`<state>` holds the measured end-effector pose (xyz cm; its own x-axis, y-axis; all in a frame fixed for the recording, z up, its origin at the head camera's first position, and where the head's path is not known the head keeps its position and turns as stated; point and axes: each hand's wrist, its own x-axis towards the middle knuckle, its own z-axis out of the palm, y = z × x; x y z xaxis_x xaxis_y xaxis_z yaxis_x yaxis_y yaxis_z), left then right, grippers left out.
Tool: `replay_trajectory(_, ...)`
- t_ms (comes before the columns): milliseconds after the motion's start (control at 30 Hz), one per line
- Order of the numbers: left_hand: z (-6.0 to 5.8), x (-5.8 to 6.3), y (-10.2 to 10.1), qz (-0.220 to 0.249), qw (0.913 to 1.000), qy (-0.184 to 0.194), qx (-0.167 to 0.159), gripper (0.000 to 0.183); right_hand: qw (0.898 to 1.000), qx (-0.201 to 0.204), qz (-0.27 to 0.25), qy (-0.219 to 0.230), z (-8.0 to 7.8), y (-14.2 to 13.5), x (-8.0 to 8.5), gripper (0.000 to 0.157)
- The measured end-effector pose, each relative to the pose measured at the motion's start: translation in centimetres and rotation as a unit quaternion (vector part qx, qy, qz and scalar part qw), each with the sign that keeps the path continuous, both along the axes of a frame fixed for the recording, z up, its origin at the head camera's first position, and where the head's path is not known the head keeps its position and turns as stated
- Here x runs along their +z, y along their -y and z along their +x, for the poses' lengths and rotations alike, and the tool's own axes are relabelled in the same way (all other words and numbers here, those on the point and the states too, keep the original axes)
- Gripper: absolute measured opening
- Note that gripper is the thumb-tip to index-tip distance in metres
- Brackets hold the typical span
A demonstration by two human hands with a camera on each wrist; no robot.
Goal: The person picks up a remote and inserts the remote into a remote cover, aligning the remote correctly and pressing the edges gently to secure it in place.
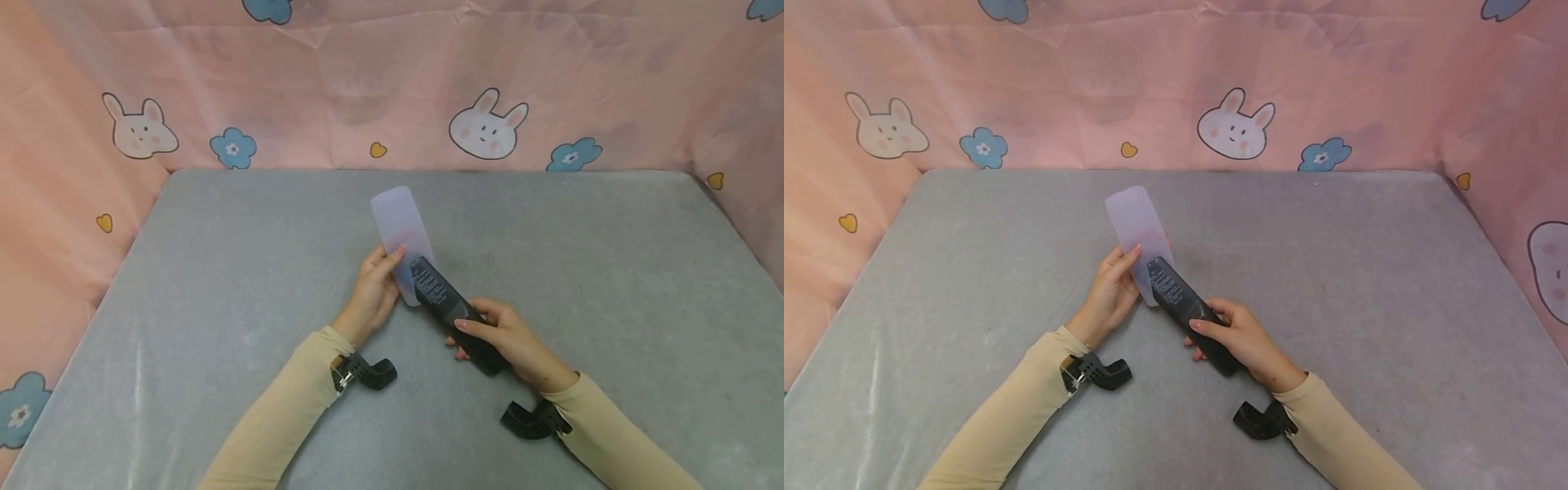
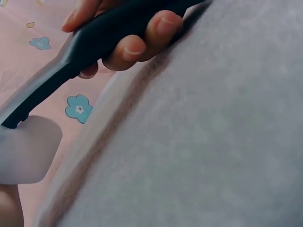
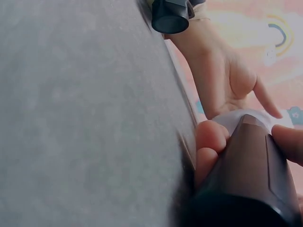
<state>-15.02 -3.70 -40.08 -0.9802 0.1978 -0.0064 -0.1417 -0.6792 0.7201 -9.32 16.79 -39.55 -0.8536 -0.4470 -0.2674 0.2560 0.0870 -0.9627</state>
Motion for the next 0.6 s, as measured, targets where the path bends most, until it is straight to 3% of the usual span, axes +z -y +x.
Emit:
replay_trajectory(233, -0.26, -0.13, 0.12, -0.038, 0.9986, -0.001, -0.037, 0.039, 0.999, 0.025, 0.014, -0.014, 0.01, -0.02, 0.2, 0.041)
replay_trajectory(600, -0.43, -0.04, 0.03, -0.006, 0.9979, 0.009, -0.064, 0.04, 1.0, 0.017, 0.021, -0.003, -0.02, 0.12, 0.21, 0.042)
